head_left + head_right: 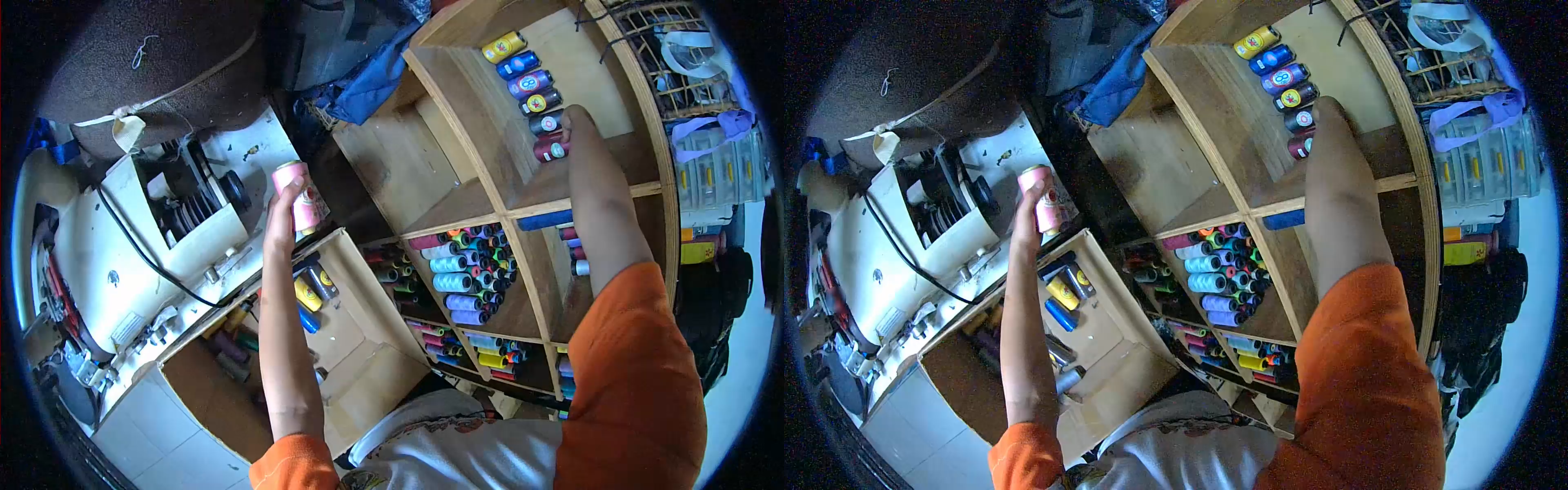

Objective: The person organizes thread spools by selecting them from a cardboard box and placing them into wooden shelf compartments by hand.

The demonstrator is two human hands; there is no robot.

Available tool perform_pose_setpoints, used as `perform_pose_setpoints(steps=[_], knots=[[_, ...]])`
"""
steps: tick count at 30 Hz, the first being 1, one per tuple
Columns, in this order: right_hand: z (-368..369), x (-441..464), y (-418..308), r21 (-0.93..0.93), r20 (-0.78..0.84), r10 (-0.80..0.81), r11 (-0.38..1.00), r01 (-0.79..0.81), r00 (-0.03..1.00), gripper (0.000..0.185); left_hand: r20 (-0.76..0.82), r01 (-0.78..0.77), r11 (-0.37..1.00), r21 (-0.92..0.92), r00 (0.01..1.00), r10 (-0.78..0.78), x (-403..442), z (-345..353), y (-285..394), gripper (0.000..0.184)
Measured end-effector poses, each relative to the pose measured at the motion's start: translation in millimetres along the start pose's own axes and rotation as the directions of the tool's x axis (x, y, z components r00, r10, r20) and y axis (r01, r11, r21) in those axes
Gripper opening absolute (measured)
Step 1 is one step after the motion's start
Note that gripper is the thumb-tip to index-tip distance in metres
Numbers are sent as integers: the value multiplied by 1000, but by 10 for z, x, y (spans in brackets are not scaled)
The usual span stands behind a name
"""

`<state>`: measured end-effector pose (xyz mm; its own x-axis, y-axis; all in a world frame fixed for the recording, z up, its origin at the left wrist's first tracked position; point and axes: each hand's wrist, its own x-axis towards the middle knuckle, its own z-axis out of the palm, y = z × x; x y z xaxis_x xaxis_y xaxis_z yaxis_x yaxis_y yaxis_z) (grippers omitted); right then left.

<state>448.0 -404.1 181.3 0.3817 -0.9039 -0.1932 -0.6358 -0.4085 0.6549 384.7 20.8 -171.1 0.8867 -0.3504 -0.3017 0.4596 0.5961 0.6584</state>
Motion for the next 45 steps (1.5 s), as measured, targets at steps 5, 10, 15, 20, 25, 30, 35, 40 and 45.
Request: perform_pose_setpoints(steps=[5, 10, 15, 20, 25, 30, 35, 40, 45], knots=[[-15, 38, -4, -1, 5, 27, 1000, -27, 1000, 49, -13, -64, 993, 103, 998, 65, -22, 5, -10, 55], [-23, 49, -11, 11, -7, 43, 999, -43, 999, 49, -2, -36, 992, 117, 999, 37, -38, 30, 54, 55], [-18, 59, -40, 22, -29, 51, 998, -50, 998, 49, -6, -44, 987, 152, 999, 45, -45, 24, 46, 54], [-28, 99, -79, 71, -67, 41, 997, -36, 997, 50, -23, -40, 991, 128, 999, 43, -58, 46, 64, 51], [-187, -195, -280, 396, -352, -96, 886, 241, 931, 50, 5, -61, 996, 70, 998, 61, 3, -6, 4, 45], [517, -1849, -658, 456, -647, -536, 297, 839, 541, 38, -1, -27, 1000, 10, 1000, 27, 46, -33, -35, 45], [1729, -2678, -986, 669, -384, -812, 84, 738, 440, 63, 19, -67, 990, -125, 997, 70, -178, 286, 23, 40], [2081, -2883, -926, 666, -555, -691, -34, 746, 464, 54, 68, -288, 958, -6, 955, 287, -832, 1179, 138, 50], [2189, -2751, -382, 674, -738, -445, -486, 556, 507, 33, 281, -320, 891, -323, 866, 413, -978, 1544, 160, 65]])
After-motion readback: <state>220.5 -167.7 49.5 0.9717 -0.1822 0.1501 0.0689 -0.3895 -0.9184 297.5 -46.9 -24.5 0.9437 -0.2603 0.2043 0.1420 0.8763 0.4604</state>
